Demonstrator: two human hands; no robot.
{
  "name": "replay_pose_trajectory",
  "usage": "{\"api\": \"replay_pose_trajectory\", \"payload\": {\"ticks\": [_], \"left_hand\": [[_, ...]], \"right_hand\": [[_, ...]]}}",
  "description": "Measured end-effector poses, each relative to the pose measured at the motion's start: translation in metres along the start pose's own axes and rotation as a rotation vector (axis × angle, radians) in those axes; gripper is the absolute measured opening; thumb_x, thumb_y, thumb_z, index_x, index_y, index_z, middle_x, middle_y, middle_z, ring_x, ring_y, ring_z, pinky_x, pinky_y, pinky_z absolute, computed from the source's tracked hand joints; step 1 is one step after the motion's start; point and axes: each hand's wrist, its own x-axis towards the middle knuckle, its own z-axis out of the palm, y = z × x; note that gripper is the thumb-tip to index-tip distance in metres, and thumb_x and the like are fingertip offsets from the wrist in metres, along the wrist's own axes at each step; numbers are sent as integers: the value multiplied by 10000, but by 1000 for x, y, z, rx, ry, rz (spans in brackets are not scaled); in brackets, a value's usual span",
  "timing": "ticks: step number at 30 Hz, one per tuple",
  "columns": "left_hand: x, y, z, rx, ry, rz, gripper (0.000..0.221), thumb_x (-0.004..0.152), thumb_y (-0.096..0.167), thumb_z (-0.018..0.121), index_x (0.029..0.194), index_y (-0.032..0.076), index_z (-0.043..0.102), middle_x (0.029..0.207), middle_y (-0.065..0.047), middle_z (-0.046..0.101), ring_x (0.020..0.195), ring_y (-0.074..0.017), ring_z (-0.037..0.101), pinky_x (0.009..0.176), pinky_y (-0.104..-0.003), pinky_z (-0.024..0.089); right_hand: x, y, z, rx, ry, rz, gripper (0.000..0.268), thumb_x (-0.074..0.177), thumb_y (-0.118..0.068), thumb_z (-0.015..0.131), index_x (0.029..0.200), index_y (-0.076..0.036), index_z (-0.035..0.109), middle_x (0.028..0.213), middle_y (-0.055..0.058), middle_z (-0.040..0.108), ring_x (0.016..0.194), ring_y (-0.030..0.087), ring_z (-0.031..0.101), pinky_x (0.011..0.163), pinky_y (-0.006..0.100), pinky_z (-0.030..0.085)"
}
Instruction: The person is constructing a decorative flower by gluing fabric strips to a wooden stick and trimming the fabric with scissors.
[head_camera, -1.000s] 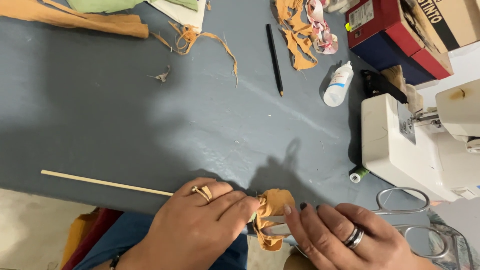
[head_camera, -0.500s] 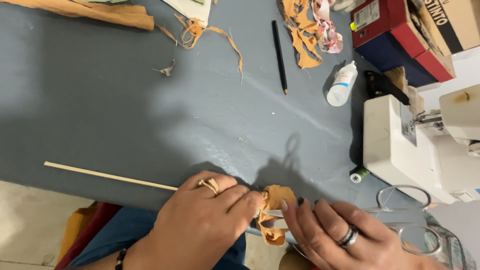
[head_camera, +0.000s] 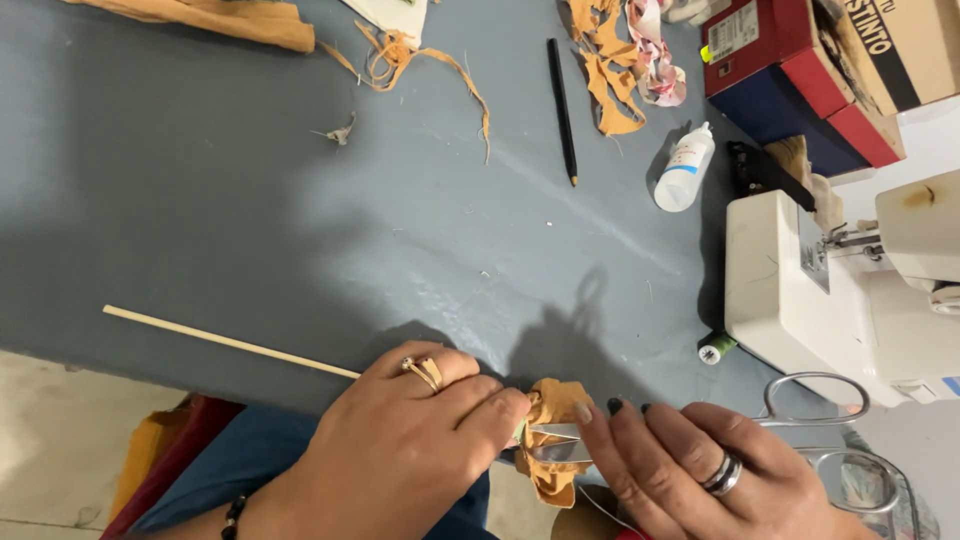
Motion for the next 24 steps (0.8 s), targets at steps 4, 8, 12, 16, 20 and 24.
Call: {"api": "replay_pose_trajectory", "payload": {"ticks": [4, 8, 12, 16, 20, 24], "left_hand": [[1, 1, 0, -51, -19, -15, 104, 948, 83, 611, 1027, 73, 678, 902, -16, 690, 912, -251, 637, 866, -403, 490], [3, 1, 0, -32, 25, -19, 113, 956, 66, 596, 1006, 88, 695, 888, -2, 693, 882, -232, 639, 846, -379, 497], [3, -2, 2, -49, 71, 10, 131, 970, 67, 572, 1007, 75, 698, 903, -21, 684, 862, -222, 642, 839, -367, 509], [0, -3, 9, -10, 119, 37, 147, 989, 67, 585, 1002, 58, 731, 866, -29, 682, 843, -230, 650, 809, -390, 528], [-2, -3, 12, -1, 143, 46, 134, 997, 93, 631, 1015, 51, 757, 888, -46, 728, 840, -217, 648, 811, -399, 540], [0, -4, 14, 26, 186, 61, 125, 998, 97, 632, 970, 76, 752, 857, -29, 714, 798, -205, 644, 780, -383, 544]], "right_hand": [[2, -2, 4, -19, 54, -18, 137, 984, -155, 664, 1077, -157, 764, 956, -21, 691, 750, 106, 638, 631, 252, 512], [3, -17, 4, -63, -22, 97, 140, 987, -247, 740, 1089, -152, 739, 992, -41, 699, 819, 121, 640, 706, 265, 527], [4, -15, 11, -86, -25, 75, 159, 1007, -288, 722, 1108, -165, 738, 969, -48, 684, 793, 121, 620, 669, 260, 505], [2, -15, 22, -53, 36, 78, 129, 987, -268, 732, 1080, -179, 747, 915, -47, 676, 739, 119, 611, 644, 258, 511], [-3, -20, 26, 267, -36, 192, 245, 999, -319, 664, 1155, -144, 733, 996, -9, 710, 780, 138, 680, 691, 308, 590], [-8, -27, 38, 686, -35, 462, 238, 925, -199, 711, 1134, -87, 737, 975, 79, 718, 717, 225, 706, 642, 337, 624]]}}
